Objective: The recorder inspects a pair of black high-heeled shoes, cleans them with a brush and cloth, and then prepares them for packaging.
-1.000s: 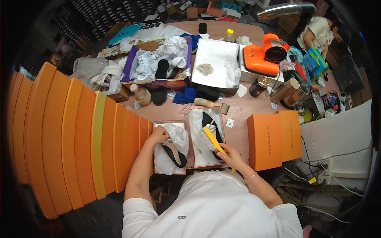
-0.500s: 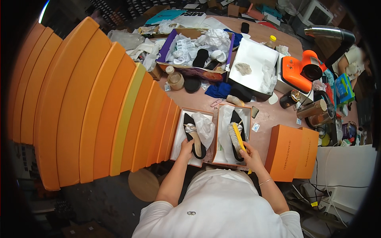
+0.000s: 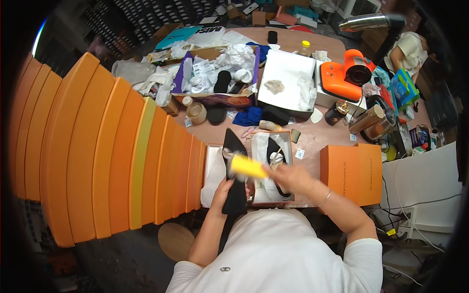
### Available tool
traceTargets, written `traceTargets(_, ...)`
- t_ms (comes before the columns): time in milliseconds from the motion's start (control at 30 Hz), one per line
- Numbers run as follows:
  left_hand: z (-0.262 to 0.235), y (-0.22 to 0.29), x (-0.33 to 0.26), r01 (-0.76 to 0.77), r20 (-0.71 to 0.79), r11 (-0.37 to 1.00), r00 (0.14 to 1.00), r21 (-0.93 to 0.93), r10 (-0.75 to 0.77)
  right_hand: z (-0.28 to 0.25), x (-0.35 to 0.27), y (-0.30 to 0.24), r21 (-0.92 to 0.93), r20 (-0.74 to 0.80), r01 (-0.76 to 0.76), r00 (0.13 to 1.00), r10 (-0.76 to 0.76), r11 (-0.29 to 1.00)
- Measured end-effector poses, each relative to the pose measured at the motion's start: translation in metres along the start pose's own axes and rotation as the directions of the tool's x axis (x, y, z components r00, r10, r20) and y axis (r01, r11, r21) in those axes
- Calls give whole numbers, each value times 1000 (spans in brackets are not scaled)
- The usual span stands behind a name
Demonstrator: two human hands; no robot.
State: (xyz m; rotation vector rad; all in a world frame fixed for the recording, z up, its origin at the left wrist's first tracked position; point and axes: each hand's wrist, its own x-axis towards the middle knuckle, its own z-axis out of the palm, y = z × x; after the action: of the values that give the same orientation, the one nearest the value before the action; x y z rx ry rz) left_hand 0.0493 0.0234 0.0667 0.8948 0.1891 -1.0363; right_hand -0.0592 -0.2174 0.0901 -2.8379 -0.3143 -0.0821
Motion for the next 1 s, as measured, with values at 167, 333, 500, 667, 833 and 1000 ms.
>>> traceTargets(167,10,4,9,105,325,990,943,-99,-67,-38,-5,-19,45,-226,91,971,-78,995)
traceTargets(333,9,13,-20,91,83,876,986,474,-148,-8,-38,37,20,-236,-241,942,239,970)
traceTargets(500,9,19,-10,-316,270,162,929,935,253,-26,-38,41,14,-259,-148,955,147,989)
traceTargets(667,33,25,-24,-183,189,-48,939,982,288,-37,-31,36,77,-466,-261,844,266,962)
traceTargets(833,34,13,-34,-292,301,-79,889,953,345,-8,-35,92,-11,-142,-526,842,520,850)
traceTargets(1000,53,12,-32,-307,342,-156,879,939,332,-4,12,12,944,310,-163,735,603,-286)
